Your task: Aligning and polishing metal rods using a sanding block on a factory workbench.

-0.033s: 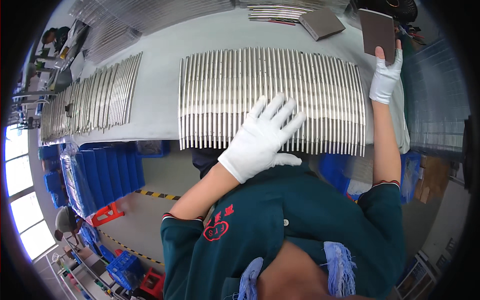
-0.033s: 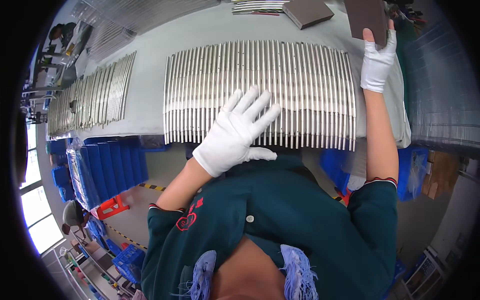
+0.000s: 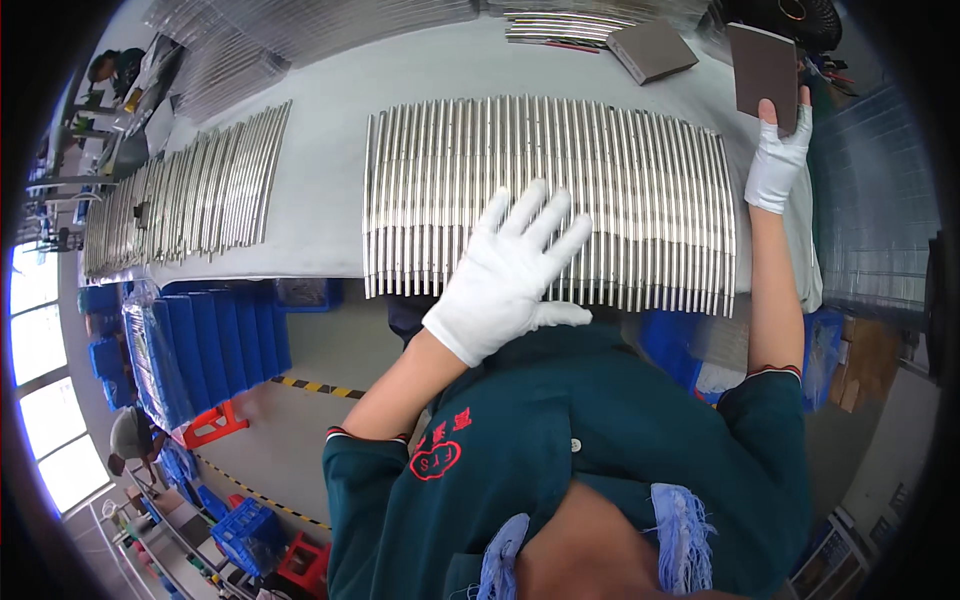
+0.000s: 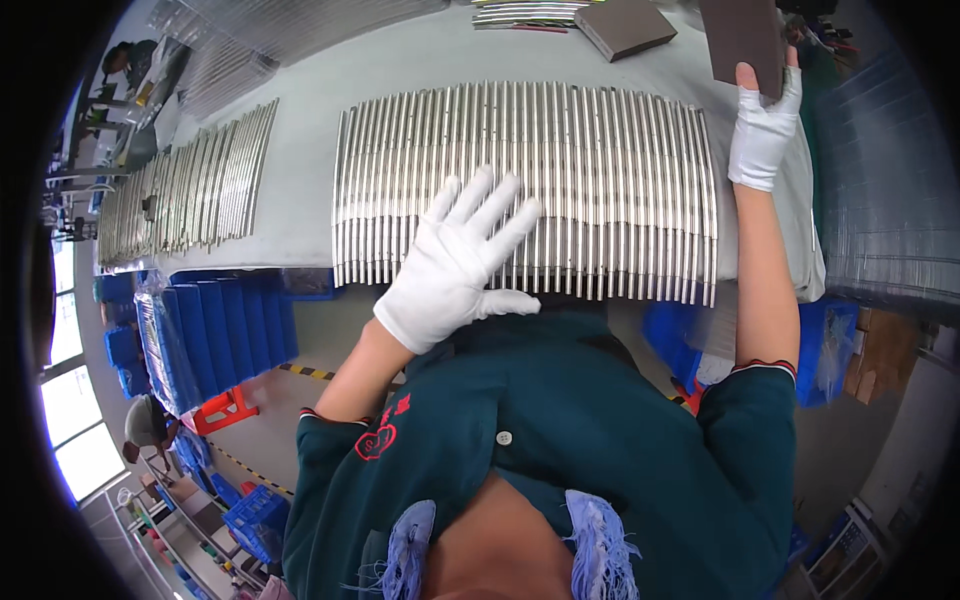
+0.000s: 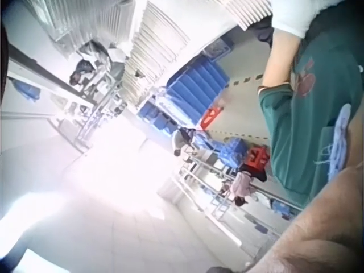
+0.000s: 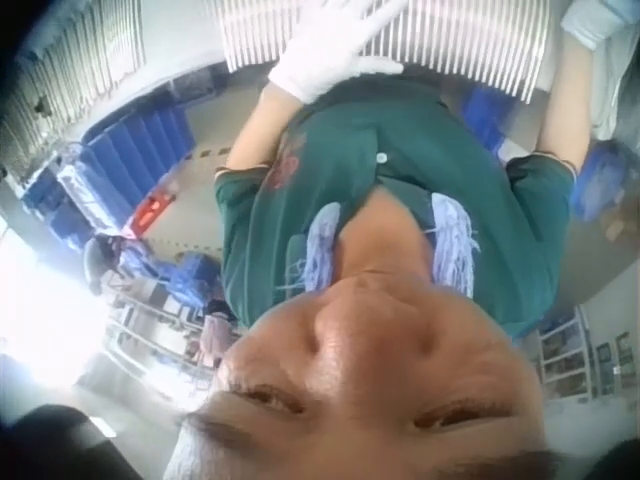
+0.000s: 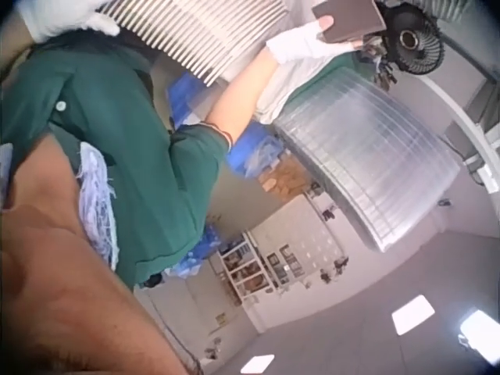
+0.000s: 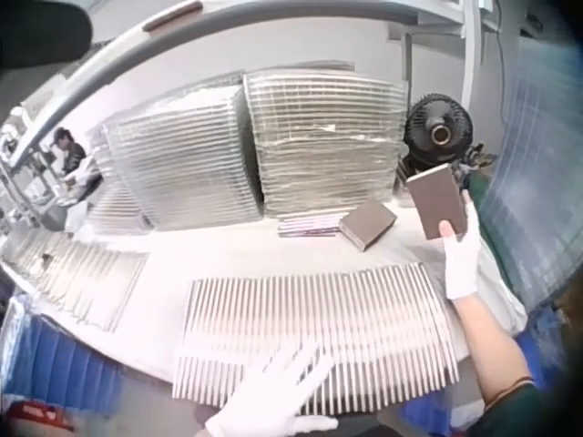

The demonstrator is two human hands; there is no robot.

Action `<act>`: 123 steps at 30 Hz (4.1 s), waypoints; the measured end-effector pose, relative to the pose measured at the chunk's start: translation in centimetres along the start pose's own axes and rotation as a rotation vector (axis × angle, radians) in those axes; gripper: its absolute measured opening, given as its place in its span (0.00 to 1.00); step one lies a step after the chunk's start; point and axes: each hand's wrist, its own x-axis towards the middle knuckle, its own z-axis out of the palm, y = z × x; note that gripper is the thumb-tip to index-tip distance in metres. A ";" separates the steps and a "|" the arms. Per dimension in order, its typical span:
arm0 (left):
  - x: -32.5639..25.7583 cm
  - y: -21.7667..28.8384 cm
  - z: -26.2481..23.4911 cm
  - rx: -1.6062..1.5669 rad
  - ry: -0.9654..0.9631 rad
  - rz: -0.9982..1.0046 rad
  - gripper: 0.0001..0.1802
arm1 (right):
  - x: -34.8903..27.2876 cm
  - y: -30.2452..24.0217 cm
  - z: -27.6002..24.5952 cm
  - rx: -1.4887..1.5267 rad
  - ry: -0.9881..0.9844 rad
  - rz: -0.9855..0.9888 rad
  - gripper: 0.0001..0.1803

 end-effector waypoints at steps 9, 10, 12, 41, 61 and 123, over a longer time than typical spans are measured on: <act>-9.1 -6.5 -1.4 0.232 0.083 -0.390 0.59 | 0.2 0.8 -0.4 -0.094 -0.028 0.046 0.38; -8.9 -6.5 -1.5 0.258 0.103 -0.367 0.59 | 0.2 0.8 -0.3 -0.090 -0.032 0.061 0.38; -8.7 -7.1 -1.4 0.250 0.127 -0.344 0.59 | 0.2 0.9 -0.2 -0.094 -0.040 0.081 0.38; -9.9 -3.5 -2.7 0.019 0.141 -0.329 0.27 | 0.5 1.4 -0.2 -0.095 -0.053 0.094 0.38; 3.3 3.4 3.2 -0.153 -0.068 0.375 0.25 | 0.3 2.5 -0.1 -0.081 -0.148 0.033 0.41; -8.4 -5.3 -2.1 0.090 0.099 -0.331 0.57 | 0.1 2.9 -1.1 -0.273 -0.232 -0.110 0.35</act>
